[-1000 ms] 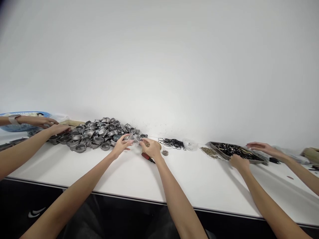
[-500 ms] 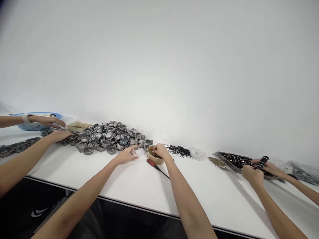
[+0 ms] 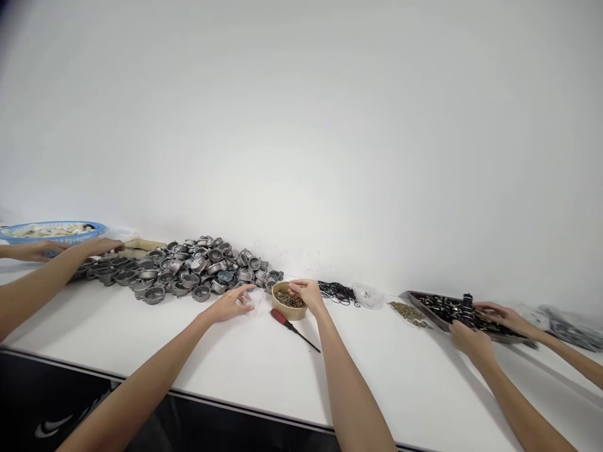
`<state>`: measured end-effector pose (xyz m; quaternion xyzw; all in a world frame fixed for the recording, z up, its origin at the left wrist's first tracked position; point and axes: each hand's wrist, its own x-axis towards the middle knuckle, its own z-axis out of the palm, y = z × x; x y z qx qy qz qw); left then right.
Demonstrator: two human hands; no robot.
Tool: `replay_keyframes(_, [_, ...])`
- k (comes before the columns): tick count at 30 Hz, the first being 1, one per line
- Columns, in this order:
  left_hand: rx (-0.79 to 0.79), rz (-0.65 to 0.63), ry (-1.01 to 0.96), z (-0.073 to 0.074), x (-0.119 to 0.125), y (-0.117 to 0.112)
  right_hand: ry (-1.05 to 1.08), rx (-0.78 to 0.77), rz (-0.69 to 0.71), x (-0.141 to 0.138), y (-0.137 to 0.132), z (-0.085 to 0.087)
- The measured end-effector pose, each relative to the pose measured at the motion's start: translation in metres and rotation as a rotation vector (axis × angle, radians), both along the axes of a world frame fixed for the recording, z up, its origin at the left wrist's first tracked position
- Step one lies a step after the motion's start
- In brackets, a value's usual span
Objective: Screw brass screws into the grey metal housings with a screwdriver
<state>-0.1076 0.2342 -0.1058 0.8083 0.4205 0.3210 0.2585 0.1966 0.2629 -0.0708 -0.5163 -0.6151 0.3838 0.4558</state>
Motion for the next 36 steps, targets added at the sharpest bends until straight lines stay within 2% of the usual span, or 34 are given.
replay_keyframes(5, [-0.007, -0.012, -0.006, 0.000, 0.000, 0.000, 0.121, -0.015, 0.022, 0.005, -0.002, -0.002])
replay_keyframes(14, [-0.028, -0.035, -0.023, -0.002, 0.000, 0.002, 0.194, 0.003, 0.051, 0.007, 0.004, -0.008])
replay_keyframes(21, [-0.038, -0.045, -0.026, -0.003, -0.001, 0.003, 0.271, -0.003, 0.054, 0.005, 0.001, -0.006])
replay_keyframes(30, [-0.023, -0.041, -0.022, -0.005, -0.001, 0.006, 0.359, -0.013, 0.065, 0.001, -0.014, 0.005])
replay_keyframes(36, [-0.002, -0.071, -0.020, -0.001, -0.001, 0.001, 0.409, -0.024, 0.151, -0.011, -0.032, 0.024])
